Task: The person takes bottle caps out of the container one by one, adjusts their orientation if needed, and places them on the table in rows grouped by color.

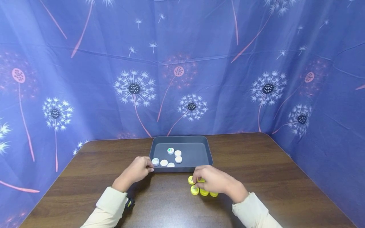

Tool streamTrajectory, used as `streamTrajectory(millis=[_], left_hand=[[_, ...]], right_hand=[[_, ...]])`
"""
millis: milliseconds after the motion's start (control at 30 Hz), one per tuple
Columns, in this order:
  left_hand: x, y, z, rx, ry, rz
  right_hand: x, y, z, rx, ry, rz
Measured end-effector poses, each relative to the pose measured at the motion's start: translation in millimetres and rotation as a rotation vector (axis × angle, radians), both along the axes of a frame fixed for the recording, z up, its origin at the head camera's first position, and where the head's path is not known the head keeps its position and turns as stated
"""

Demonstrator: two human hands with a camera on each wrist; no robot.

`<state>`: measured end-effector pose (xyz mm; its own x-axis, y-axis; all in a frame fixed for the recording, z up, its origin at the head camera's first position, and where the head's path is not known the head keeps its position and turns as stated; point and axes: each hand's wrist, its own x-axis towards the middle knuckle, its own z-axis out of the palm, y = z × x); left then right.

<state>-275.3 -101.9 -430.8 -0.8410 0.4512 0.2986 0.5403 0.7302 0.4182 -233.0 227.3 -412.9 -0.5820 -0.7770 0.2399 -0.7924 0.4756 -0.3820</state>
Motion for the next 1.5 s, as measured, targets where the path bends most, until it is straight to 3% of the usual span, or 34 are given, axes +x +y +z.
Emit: streamTrajectory(millis=[333,500,667,1067,1500], left_hand=[[-1.6,-0.9,-1.3,-0.004,-0.004,0.007],[-0.9,-0.8,-1.2,-0.003,0.001,-0.003],[0.4,-0.7,-0.2,0.003,-0.004,0.005],[-2.3,-0.2,-1.8,0.001,-0.003,0.013],[-2.3,-0.3,-1.6,-0.005,-0.021,0.028]], right_hand=[[-15.2,22.9,4.2,-0.118,0.127,-0.132],[-20.9,31.1,1.2,-0.101,0.095,-0.246],[-27.0,36.8,-2.3,-0.086,0.038,-0.301],[-39.5,41.1,-2.3,-0.064,-0.065,-0.306],[-41.7,41.1,-6.2,-0.083,-0.018,-0.278]])
